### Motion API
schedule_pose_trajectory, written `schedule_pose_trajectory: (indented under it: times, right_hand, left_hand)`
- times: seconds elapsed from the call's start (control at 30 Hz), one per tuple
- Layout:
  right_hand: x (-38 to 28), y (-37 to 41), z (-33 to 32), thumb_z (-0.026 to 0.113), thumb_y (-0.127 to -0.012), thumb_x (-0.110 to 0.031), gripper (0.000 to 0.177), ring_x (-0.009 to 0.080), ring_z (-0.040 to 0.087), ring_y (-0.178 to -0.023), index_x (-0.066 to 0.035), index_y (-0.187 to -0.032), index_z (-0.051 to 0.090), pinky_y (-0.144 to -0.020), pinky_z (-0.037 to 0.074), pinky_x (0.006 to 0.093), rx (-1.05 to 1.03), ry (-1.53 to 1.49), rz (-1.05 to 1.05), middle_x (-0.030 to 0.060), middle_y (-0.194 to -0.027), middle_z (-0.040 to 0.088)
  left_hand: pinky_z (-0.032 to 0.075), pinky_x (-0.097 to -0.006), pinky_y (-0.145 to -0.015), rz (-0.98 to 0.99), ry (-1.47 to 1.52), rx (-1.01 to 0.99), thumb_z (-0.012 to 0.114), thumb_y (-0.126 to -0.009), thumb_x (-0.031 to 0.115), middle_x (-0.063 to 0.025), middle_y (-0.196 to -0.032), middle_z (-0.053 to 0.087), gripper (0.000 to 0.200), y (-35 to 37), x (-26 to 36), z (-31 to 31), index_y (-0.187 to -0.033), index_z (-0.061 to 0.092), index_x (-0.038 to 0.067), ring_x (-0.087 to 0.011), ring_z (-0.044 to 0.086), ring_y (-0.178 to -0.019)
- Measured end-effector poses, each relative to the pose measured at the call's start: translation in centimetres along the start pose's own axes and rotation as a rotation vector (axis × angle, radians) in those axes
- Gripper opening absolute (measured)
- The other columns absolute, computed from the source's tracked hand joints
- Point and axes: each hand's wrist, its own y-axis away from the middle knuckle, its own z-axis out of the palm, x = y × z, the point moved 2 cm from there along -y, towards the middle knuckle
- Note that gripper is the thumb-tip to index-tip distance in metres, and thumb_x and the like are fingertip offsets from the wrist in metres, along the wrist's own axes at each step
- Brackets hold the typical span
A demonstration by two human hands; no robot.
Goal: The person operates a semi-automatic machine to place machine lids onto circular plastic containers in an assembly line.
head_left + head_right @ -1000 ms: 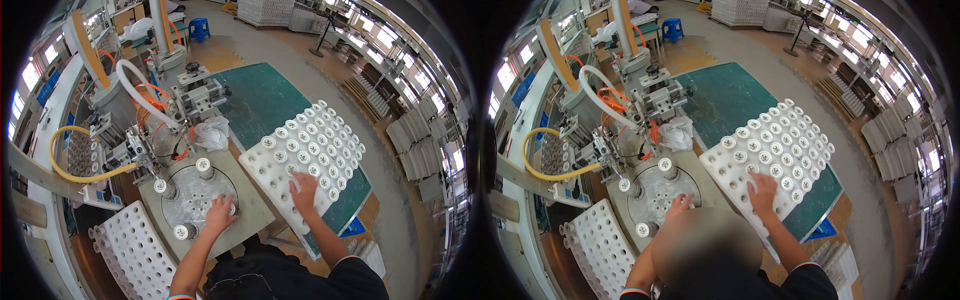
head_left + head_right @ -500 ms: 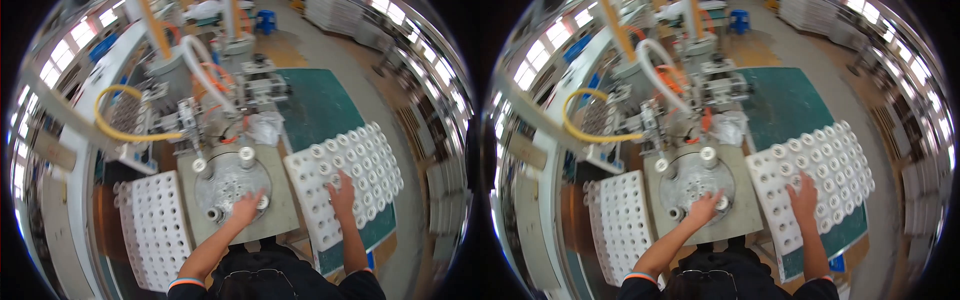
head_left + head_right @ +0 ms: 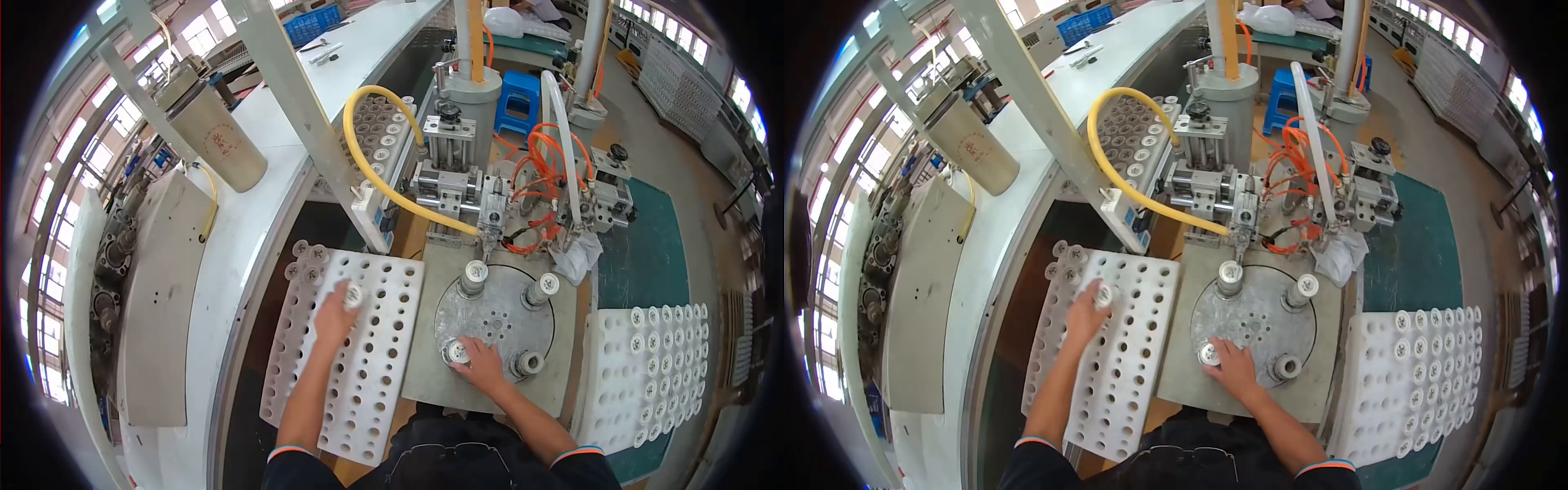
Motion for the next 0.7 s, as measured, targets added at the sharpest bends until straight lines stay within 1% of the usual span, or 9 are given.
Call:
schedule_pose_trajectory:
  times: [0.03,0.13,0.27,0.37,0.43,0.47,0.5,0.57,0.7]
  right_hand:
    - [0.1,-0.7,-0.4,0.071,-0.072,-0.040,0.068,0.0286,0.056,-0.098,-0.010,-0.128,0.045,-0.080,0.041,0.0403,0.010,0.010,0.000,0.0098,-0.117,0.055]
    - [-0.8,-0.2,-2.4,0.071,-0.072,-0.040,0.071,0.0273,0.056,-0.098,-0.010,-0.130,0.043,-0.077,0.041,0.0420,0.061,0.038,0.068,0.0092,-0.114,0.055]
    - [1.9,3.3,-5.4,0.069,-0.075,-0.029,0.061,0.0267,0.057,-0.085,-0.010,-0.128,0.047,-0.074,0.042,0.0409,0.171,-0.102,0.427,0.0092,-0.095,0.059]
    - [3.6,6.7,-8.0,0.066,-0.076,-0.021,0.053,0.0265,0.057,-0.075,-0.008,-0.125,0.051,-0.073,0.042,0.0401,0.329,-0.138,0.592,0.0093,-0.081,0.059]
    - [4.0,7.3,-8.6,0.065,-0.077,-0.017,0.049,0.0264,0.056,-0.071,-0.007,-0.123,0.053,-0.072,0.042,0.0400,0.434,-0.108,0.620,0.0092,-0.076,0.058]
    - [4.0,7.1,-8.6,0.064,-0.077,-0.016,0.048,0.0267,0.056,-0.071,-0.007,-0.122,0.053,-0.072,0.042,0.0402,0.460,-0.053,0.563,0.0090,-0.075,0.057]
    - [3.8,6.7,-8.3,0.064,-0.077,-0.016,0.047,0.0271,0.056,-0.072,-0.007,-0.122,0.053,-0.071,0.041,0.0404,0.484,-0.003,0.500,0.0088,-0.075,0.056]
    - [2.6,4.5,-7.3,0.062,-0.077,-0.015,0.044,0.0271,0.056,-0.073,-0.008,-0.120,0.055,-0.071,0.040,0.0400,0.427,0.039,0.284,0.0086,-0.077,0.056]
    - [-1.9,-0.7,-4.1,0.056,-0.078,-0.013,0.041,0.0252,0.056,-0.079,-0.011,-0.120,0.055,-0.074,0.040,0.0404,0.209,0.084,-0.042,0.0069,-0.082,0.058]
  left_hand:
    - [0.048,-0.0433,-0.079,-0.069,-0.034,0.038,0.074,-0.069,0.023,-0.0162,-0.101,0.061,0.068,-3.1,-1.3,-1.0,-0.131,0.046,0.018,-0.0334,0.060,-0.095]
    - [0.048,-0.0450,-0.082,-0.069,-0.068,0.067,0.074,-0.071,0.023,-0.0162,-0.107,0.061,0.067,-8.7,-4.7,-0.8,-0.131,0.046,0.017,-0.0329,0.059,-0.101]
    - [0.047,-0.0449,-0.086,-0.070,-0.189,-0.016,0.074,-0.072,0.022,-0.0150,-0.114,0.061,0.066,-14.0,-9.3,3.0,-0.131,0.046,0.015,-0.0308,0.058,-0.106]
    - [0.046,-0.0449,-0.089,-0.176,-0.217,-0.188,0.072,-0.074,0.021,-0.0146,-0.123,0.056,0.076,-14.5,-8.2,3.3,-0.139,0.034,0.016,-0.0313,0.055,-0.111]
    - [0.045,-0.0460,-0.090,-0.176,-0.254,-0.158,0.072,-0.075,0.020,-0.0141,-0.128,0.052,0.081,-12.8,-4.9,2.4,-0.142,0.027,0.017,-0.0338,0.053,-0.112]
    - [0.044,-0.0471,-0.090,-0.208,-0.304,-0.091,0.071,-0.076,0.019,-0.0137,-0.133,0.047,0.086,-12.0,-4.1,2.2,-0.145,0.020,0.018,-0.0362,0.051,-0.114]
    - [0.044,-0.0471,-0.090,-0.200,-0.302,-0.094,0.071,-0.076,0.019,-0.0137,-0.133,0.047,0.086,-11.4,-3.9,2.6,-0.145,0.020,0.018,-0.0362,0.051,-0.114]
    - [0.042,-0.0488,-0.093,-0.188,-0.283,-0.133,0.071,-0.076,0.016,-0.0155,-0.139,0.038,0.092,-10.2,-4.1,3.2,-0.146,0.012,0.020,-0.0395,0.044,-0.118]
    - [0.038,-0.0479,-0.097,-0.080,-0.180,0.000,0.071,-0.074,0.012,-0.0180,-0.137,0.037,0.093,-7.8,-5.8,3.9,-0.147,0.013,0.017,-0.0389,0.041,-0.121]
